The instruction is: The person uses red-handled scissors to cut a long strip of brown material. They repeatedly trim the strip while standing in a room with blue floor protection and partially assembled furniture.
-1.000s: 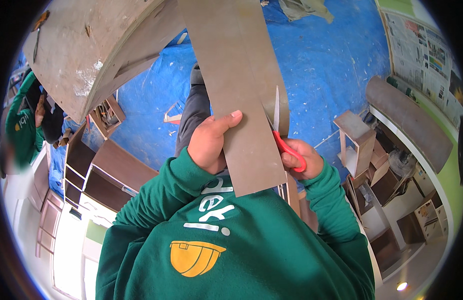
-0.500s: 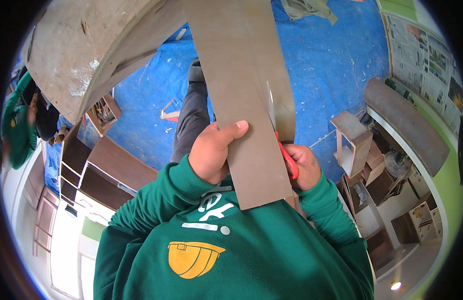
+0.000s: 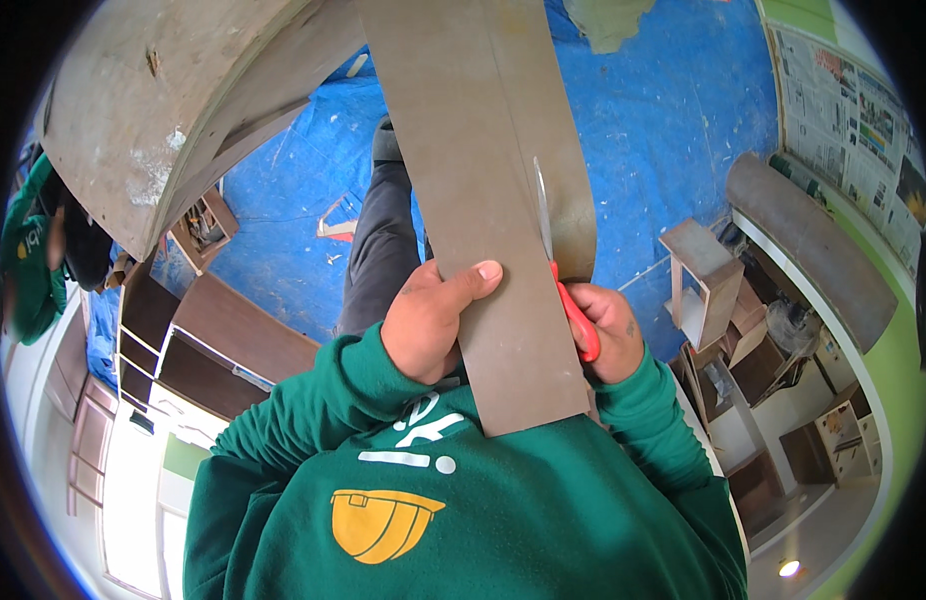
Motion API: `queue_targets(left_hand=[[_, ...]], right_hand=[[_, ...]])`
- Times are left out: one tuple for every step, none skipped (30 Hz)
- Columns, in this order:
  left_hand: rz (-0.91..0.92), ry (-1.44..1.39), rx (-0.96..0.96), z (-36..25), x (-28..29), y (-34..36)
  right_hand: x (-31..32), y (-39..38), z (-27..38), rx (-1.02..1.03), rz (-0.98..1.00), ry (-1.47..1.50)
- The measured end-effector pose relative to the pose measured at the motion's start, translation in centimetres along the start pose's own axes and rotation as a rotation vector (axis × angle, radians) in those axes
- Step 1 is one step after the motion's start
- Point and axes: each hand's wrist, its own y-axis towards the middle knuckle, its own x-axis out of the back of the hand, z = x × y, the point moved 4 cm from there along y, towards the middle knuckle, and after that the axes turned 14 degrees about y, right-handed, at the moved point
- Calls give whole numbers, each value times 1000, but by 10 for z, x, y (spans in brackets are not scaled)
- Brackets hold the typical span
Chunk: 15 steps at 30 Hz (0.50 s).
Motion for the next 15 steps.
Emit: queue_targets(left_hand=[[-7, 2, -5, 0, -1, -1], [-15, 3, -11, -1, -2, -1], [-7, 7, -11, -1, -1, -1], [0, 10, -11, -1, -1, -1], [8, 13, -11, -1, 0, -1], [3, 11, -12, -1, 0, 0], [-3, 9, -13, -1, 1, 1], [-8, 6, -15, 0, 1, 1], [-12, 8, -9, 1, 2, 2], [-16, 10, -4, 2, 4, 2], [-19, 12, 1, 3, 4, 3], [-30, 22, 1, 2, 5, 2], [-40, 32, 0, 2, 5, 2], [-50, 41, -1, 1, 5, 1], [-66, 43, 5, 1, 6, 2]], right_hand=[[0, 1, 0, 11, -7, -10], [1, 2, 1, 11, 1, -20], [2, 3, 1, 12, 8, -30], [3, 4, 1, 12, 14, -39], [2, 4, 1, 8, 17, -31], [1, 5, 1, 3, 20, -23], [0, 5, 1, -1, 24, -15], [0, 6, 0, 1, 23, -7], [-1, 6, 0, 4, 21, 2], [-2, 6, -1, 7, 19, 11], [-3, 7, 0, 21, 16, 11], [-4, 7, 1, 34, 15, 10], [-5, 7, 1, 48, 14, 9], [-6, 7, 1, 46, 12, 7], [-6, 6, 1, 45, 8, 6]])
